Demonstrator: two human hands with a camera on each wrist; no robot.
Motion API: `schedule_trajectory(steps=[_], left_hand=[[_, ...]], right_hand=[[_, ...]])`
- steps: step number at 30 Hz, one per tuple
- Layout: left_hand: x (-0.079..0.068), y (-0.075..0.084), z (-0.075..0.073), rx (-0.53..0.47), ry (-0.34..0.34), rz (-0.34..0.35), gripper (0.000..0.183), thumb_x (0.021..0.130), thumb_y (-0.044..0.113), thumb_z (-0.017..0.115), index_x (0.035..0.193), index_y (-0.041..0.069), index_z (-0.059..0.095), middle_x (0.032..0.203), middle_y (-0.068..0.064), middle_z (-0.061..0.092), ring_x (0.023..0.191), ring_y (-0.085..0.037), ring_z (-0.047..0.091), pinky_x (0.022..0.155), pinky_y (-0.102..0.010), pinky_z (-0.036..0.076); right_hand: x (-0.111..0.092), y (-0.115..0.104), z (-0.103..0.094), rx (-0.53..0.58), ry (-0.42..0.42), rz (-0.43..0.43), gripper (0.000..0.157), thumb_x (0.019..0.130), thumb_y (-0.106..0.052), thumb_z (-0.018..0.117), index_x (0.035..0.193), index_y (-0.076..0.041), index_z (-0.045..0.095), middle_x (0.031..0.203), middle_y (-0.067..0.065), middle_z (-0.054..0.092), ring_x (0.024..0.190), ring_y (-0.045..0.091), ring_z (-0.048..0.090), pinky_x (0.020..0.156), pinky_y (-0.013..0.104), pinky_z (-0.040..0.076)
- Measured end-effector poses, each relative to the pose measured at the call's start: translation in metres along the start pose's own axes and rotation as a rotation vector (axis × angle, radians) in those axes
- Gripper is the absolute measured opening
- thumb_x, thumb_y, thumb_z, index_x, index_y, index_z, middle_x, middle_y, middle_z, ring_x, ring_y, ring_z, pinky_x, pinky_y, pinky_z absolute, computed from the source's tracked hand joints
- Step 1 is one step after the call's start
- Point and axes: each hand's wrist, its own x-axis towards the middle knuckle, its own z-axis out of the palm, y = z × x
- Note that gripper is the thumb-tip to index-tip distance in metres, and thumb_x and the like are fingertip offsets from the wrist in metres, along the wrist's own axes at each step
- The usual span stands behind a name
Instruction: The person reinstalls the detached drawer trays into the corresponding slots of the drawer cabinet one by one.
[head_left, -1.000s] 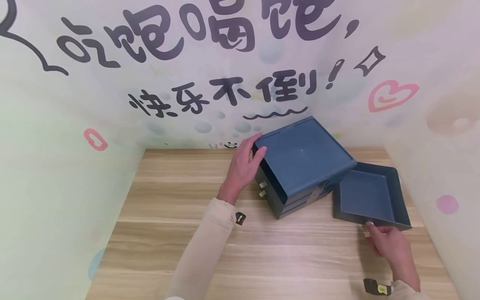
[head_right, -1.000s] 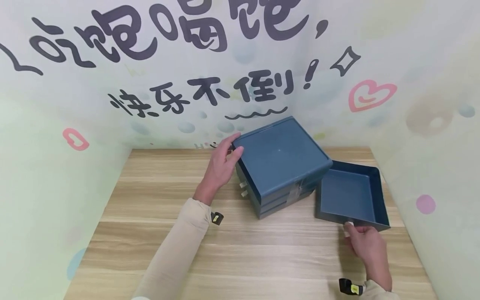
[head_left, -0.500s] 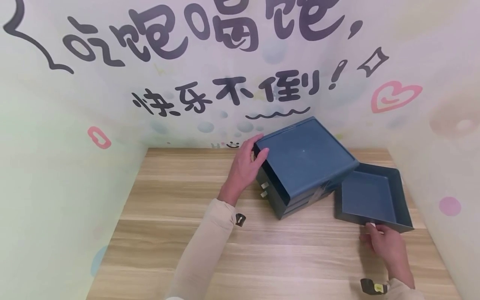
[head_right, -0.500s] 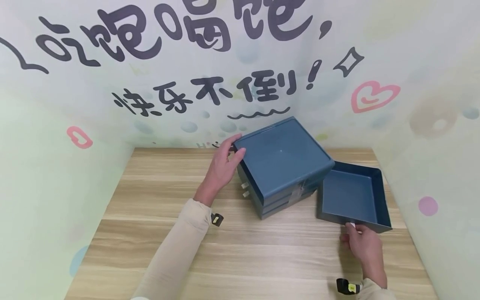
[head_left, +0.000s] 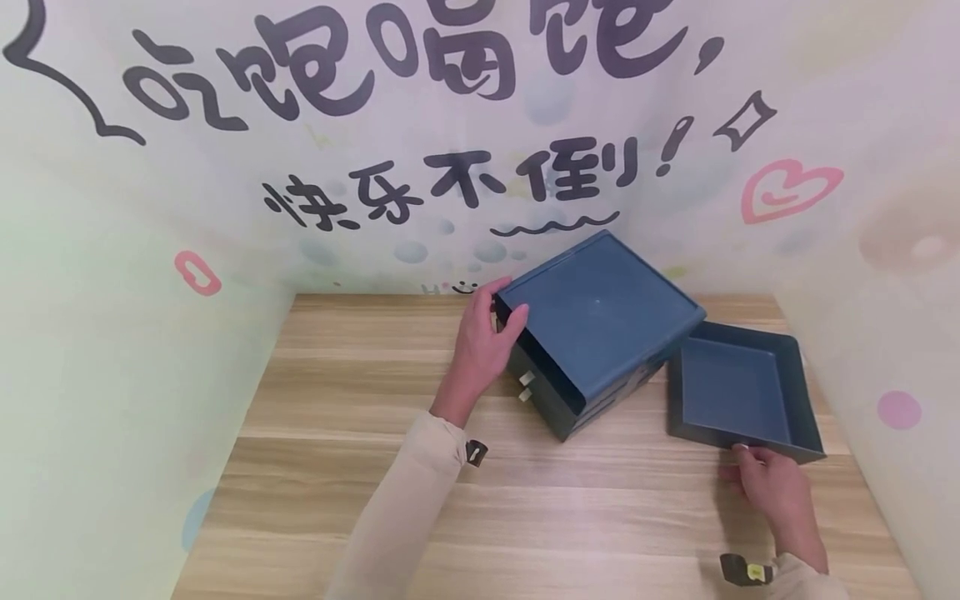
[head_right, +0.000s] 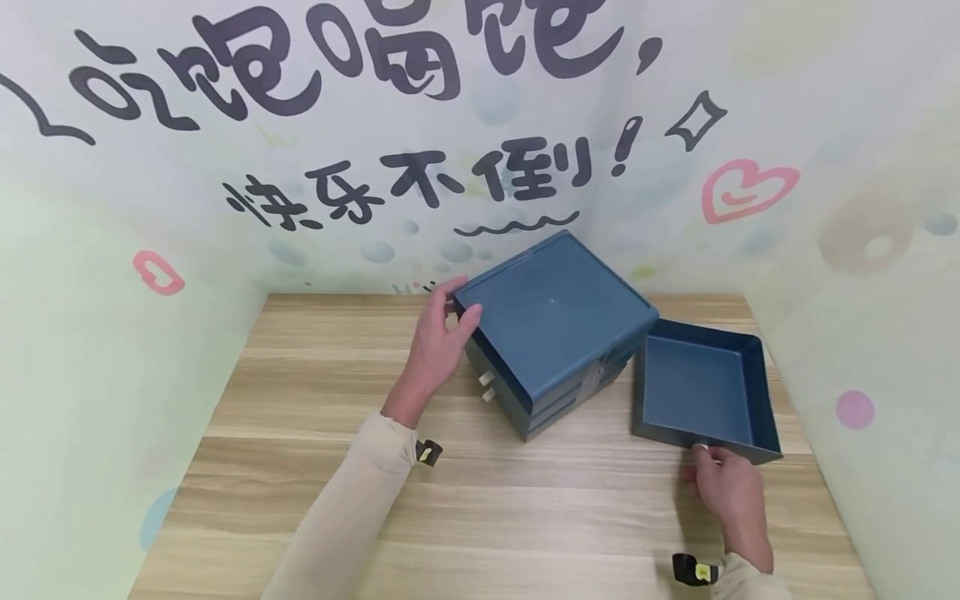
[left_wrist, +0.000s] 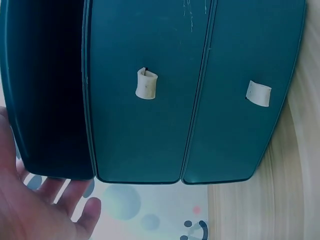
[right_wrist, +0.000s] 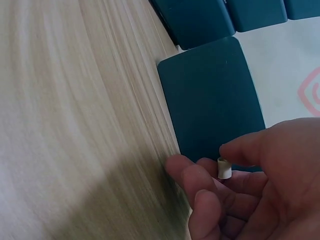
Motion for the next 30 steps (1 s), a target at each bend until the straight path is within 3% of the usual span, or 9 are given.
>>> schedule_trajectory(steps=[10, 17, 24, 30], left_hand=[[-0.017, 0.001, -0.005, 0.048, 0.078, 0.016, 0.060, 0.092, 0.058, 0.049, 0.138, 0.021, 0.039, 0.143, 0.005, 0.043, 0.128, -0.012, 0.042, 0.105, -0.038, 0.042], [-0.035, 0.009, -0.004, 0.095, 0.125, -0.025, 0.060, 0.090, 0.059, 0.050, 0.134, 0.020, 0.040, 0.128, 0.000, 0.048, 0.104, -0.016, 0.047, 0.085, -0.033, 0.045], [-0.047, 0.016, -0.004, 0.178, 0.169, -0.037, 0.060, 0.091, 0.058, 0.049, 0.132, 0.016, 0.040, 0.122, -0.003, 0.048, 0.105, -0.018, 0.048, 0.085, -0.033, 0.042], [-0.045, 0.020, -0.011, 0.103, 0.114, -0.072, 0.055, 0.093, 0.049, 0.052, 0.133, 0.014, 0.038, 0.126, -0.002, 0.045, 0.110, -0.017, 0.046, 0.093, -0.037, 0.045]], right_hand=[[0.000, -0.001, -0.003, -0.035, 0.011, -0.016, 0.053, 0.098, -0.035, 0.034, 0.094, 0.003, 0.071, 0.067, 0.003, 0.071, 0.062, 0.010, 0.057, 0.058, 0.025, 0.040], [0.001, 0.003, 0.003, 0.004, 0.024, 0.042, 0.051, 0.097, -0.033, 0.034, 0.093, 0.002, 0.071, 0.066, 0.001, 0.071, 0.060, 0.009, 0.058, 0.056, 0.022, 0.040], [0.000, 0.003, 0.006, 0.059, 0.065, 0.069, 0.050, 0.097, -0.033, 0.034, 0.092, 0.002, 0.070, 0.066, 0.002, 0.070, 0.058, 0.008, 0.057, 0.054, 0.021, 0.041], [-0.001, 0.001, 0.008, 0.078, 0.123, 0.080, 0.049, 0.097, -0.033, 0.036, 0.094, 0.003, 0.070, 0.070, 0.006, 0.072, 0.059, 0.006, 0.055, 0.055, 0.021, 0.039]])
